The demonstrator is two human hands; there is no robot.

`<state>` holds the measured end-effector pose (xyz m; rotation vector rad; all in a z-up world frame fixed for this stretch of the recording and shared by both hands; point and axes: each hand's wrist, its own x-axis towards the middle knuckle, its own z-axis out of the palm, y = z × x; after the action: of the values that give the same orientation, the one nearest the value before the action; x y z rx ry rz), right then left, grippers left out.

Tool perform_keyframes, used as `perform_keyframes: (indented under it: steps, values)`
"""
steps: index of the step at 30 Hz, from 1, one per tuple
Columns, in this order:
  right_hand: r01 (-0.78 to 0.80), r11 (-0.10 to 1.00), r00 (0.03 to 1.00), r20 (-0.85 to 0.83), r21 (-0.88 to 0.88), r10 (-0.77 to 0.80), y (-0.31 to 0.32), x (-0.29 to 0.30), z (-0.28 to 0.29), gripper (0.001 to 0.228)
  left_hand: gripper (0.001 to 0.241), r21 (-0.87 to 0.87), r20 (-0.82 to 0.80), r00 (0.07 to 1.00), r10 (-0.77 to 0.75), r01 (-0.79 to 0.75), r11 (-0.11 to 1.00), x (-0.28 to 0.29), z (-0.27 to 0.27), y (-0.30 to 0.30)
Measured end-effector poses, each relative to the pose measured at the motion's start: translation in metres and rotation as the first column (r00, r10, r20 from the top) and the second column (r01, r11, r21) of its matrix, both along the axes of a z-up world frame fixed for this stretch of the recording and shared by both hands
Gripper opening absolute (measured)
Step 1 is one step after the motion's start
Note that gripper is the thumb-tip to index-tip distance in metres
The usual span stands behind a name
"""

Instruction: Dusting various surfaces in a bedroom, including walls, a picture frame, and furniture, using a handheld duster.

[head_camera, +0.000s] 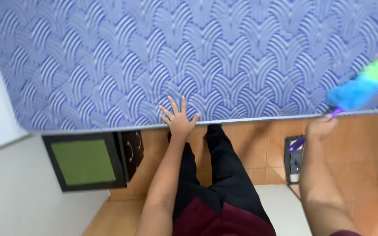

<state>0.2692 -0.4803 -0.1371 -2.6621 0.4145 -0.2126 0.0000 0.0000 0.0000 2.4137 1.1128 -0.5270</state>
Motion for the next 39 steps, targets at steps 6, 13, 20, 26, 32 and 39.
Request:
perform_keyframes:
  steps: [6, 13, 20, 26, 32, 39]
  values:
    - [-0.202, 0.969, 0.967, 0.187, 0.143, 0.174, 0.070, -0.039, 0.069, 0.027, 0.086, 0.042, 0.165, 0.896, -0.413, 0.412, 0.910, 0.010, -0.036, 0.001]
    - [-0.647, 0.585, 0.582, -0.178, 0.489, 0.793, 0.291, -0.247, 0.115, 0.026, 0.079, 0.264, 0.158, 0.978, -0.139, 0.094, 0.960, -0.108, -0.079, 0.088]
    - [-0.785, 0.600, 0.548, -0.275, 0.156, 0.790, 0.245, -0.190, 0.046, 0.020, 0.088, 0.262, -0.103, 0.861, 0.498, -0.459, 0.849, -0.195, -0.053, 0.136]
    - [-0.030, 0.998, 0.998, -0.056, 0.062, 0.033, 0.023, -0.075, 0.027, 0.029, 0.112, 0.177, -0.061, 0.922, 0.381, -0.366, 0.914, -0.105, -0.098, 0.094]
    - [0.070, 0.976, 0.991, 0.100, 0.207, -0.092, -0.073, -0.106, 0.091, 0.031, 0.111, -0.146, -0.054, 0.998, 0.040, -0.047, 0.988, 0.085, -0.078, -0.079]
    - [-0.450, 0.655, 0.820, -0.009, 0.607, 0.572, -0.054, -0.195, 0.250, 0.044, 0.077, -0.918, -0.077, 0.889, 0.451, -0.240, 0.316, 0.202, -0.040, -0.296]
